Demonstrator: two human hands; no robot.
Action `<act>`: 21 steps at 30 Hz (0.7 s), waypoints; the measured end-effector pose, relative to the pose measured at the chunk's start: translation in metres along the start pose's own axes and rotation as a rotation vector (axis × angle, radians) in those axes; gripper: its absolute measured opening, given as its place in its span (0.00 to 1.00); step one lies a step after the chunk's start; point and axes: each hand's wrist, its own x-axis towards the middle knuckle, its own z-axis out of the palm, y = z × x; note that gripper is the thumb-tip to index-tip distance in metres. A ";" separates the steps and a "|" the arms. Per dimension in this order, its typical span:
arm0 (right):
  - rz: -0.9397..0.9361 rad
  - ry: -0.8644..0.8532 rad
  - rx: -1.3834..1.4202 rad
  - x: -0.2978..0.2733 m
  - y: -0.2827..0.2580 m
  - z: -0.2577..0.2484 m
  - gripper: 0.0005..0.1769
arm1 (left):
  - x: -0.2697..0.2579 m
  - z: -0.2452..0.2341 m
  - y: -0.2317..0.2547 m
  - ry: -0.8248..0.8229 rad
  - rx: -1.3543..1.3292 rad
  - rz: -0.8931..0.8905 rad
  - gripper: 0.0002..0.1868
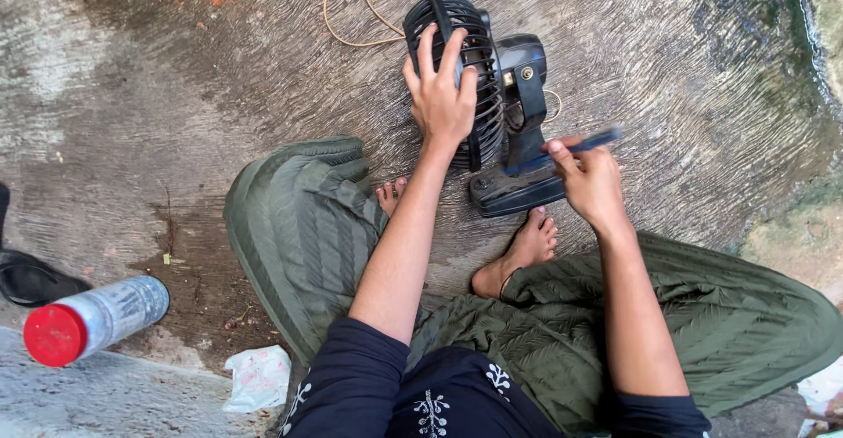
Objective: The person cleans a small black electric fan using a blue toothbrush, brushing the plastic guard and motor casing while sitting on a concrete floor.
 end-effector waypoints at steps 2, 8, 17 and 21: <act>-0.174 0.109 0.034 0.006 0.001 0.010 0.11 | -0.002 -0.003 -0.004 0.016 -0.018 0.009 0.25; -0.139 0.075 0.159 0.006 -0.025 0.029 0.17 | -0.009 -0.012 -0.014 0.023 -0.044 0.012 0.27; -0.139 0.009 -0.061 0.007 -0.041 0.009 0.21 | -0.014 -0.019 -0.020 0.057 -0.053 0.033 0.27; -0.247 -0.053 -0.083 -0.001 -0.033 0.020 0.24 | -0.014 -0.018 -0.021 0.049 -0.050 0.028 0.28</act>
